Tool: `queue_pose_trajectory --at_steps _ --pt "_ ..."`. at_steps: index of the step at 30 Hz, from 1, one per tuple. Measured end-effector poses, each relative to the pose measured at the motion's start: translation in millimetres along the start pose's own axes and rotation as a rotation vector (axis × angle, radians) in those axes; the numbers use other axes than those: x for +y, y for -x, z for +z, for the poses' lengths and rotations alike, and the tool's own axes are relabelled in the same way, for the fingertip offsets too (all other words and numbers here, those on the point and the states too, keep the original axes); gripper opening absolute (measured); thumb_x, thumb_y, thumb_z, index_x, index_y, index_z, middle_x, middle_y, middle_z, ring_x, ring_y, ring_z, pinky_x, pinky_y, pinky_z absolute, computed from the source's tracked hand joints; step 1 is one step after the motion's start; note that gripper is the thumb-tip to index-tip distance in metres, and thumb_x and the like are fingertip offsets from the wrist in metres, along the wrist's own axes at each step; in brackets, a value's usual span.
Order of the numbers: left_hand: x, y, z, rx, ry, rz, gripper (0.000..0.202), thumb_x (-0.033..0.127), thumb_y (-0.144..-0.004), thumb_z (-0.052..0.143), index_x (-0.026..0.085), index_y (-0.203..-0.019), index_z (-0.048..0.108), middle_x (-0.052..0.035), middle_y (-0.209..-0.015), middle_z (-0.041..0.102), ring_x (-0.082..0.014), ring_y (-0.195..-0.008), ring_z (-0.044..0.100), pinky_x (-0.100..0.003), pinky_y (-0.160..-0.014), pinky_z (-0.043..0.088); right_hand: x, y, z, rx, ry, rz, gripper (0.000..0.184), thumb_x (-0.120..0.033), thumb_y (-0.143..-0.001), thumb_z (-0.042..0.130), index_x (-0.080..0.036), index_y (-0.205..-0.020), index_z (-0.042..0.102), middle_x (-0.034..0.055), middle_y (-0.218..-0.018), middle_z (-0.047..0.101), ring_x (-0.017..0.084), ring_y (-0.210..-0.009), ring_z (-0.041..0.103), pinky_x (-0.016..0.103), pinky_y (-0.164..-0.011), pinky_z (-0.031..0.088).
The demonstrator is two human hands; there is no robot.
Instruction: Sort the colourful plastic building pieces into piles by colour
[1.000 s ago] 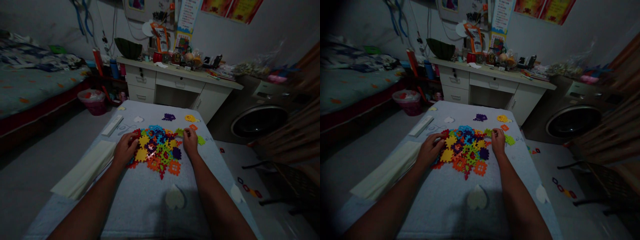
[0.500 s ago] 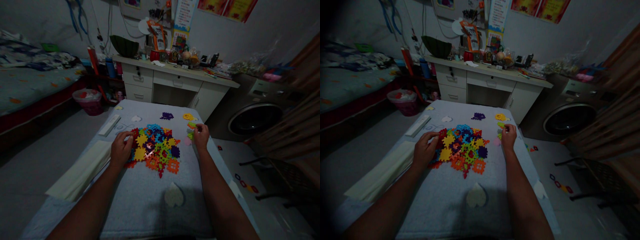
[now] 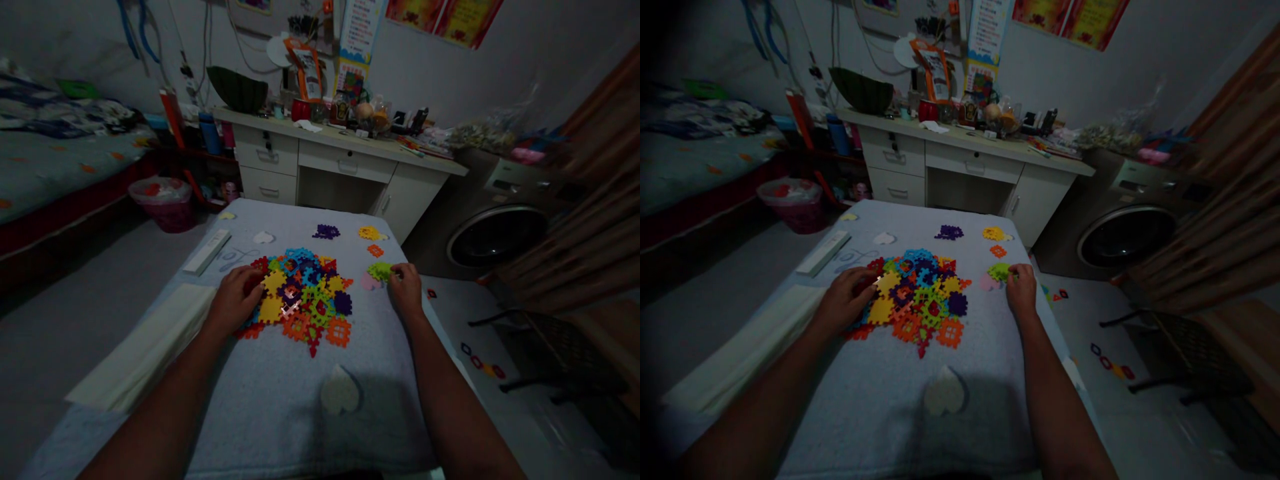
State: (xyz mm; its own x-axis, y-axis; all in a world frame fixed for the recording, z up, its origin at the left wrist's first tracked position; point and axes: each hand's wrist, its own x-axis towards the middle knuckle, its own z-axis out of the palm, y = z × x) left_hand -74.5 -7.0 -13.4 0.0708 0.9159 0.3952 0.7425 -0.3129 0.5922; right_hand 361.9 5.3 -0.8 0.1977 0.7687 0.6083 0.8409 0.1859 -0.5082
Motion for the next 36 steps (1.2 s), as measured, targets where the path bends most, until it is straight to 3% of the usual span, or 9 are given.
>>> queue_pose_trajectory --at_steps 5,10,17,26,30,36 --pt "1.6 0.8 -0.2 -0.035 0.026 -0.015 0.040 0.046 -0.086 0.049 0.020 -0.113 0.063 -0.0107 -0.119 0.060 -0.0279 -0.114 0.057 -0.045 -0.103 0.044 -5.9 5.6 1.5 -0.059 0.031 -0.073 0.016 -0.013 -0.072 0.050 -0.020 -0.081 0.060 0.0078 -0.090 0.058 0.023 -0.090 0.055 0.038 -0.087 0.046" --pt "10.6 1.2 -2.8 -0.056 0.039 -0.035 0.039 0.047 -0.086 0.049 0.022 -0.113 0.062 -0.0087 -0.118 0.061 -0.0261 -0.111 0.058 -0.042 -0.101 0.045 -4.6 10.3 6.6 -0.126 0.116 -0.056 0.016 -0.013 -0.073 0.050 -0.020 -0.082 0.063 0.0086 -0.093 0.059 0.024 -0.092 0.052 0.040 -0.088 0.042" --pt "14.3 -1.8 -0.8 -0.021 0.123 -0.053 0.042 0.047 -0.085 0.052 0.019 -0.114 0.062 -0.0092 -0.116 0.061 -0.0256 -0.107 0.060 -0.041 -0.098 0.047 -26.2 11.5 6.9 -0.098 0.195 -0.046 0.017 -0.016 -0.078 0.053 -0.020 -0.085 0.068 0.0098 -0.102 0.064 0.028 -0.100 0.048 0.043 -0.088 0.036" --pt "-1.2 1.1 6.7 -0.012 0.250 -0.097 0.042 0.048 -0.087 0.054 0.021 -0.118 0.061 -0.0075 -0.119 0.061 -0.0230 -0.105 0.062 -0.037 -0.092 0.052 -75.2 28.3 32.1 -0.425 0.036 -0.263 0.036 -0.018 -0.085 0.054 -0.023 -0.119 0.065 0.0093 -0.118 0.069 0.030 -0.109 0.048 0.046 -0.092 0.035" --pt "1.8 0.8 4.9 -0.014 0.264 -0.109 0.042 0.049 -0.087 0.055 0.022 -0.118 0.061 -0.0077 -0.120 0.060 -0.0226 -0.103 0.063 -0.038 -0.092 0.052 -74.4 31.0 38.2 -0.498 0.063 -0.282 0.034 -0.014 -0.086 0.052 -0.024 -0.115 0.066 0.0094 -0.112 0.070 0.029 -0.104 0.050 0.045 -0.089 0.036" --pt "3.2 0.6 5.5 -0.007 0.275 -0.113 0.040 0.047 -0.086 0.055 0.021 -0.115 0.063 -0.0075 -0.118 0.061 -0.0221 -0.101 0.063 -0.036 -0.087 0.054 -66.7 27.2 36.6 -0.460 0.062 -0.270 0.023 -0.018 -0.088 0.053 -0.022 -0.107 0.065 0.0097 -0.106 0.068 0.027 -0.099 0.053 0.042 -0.088 0.038"
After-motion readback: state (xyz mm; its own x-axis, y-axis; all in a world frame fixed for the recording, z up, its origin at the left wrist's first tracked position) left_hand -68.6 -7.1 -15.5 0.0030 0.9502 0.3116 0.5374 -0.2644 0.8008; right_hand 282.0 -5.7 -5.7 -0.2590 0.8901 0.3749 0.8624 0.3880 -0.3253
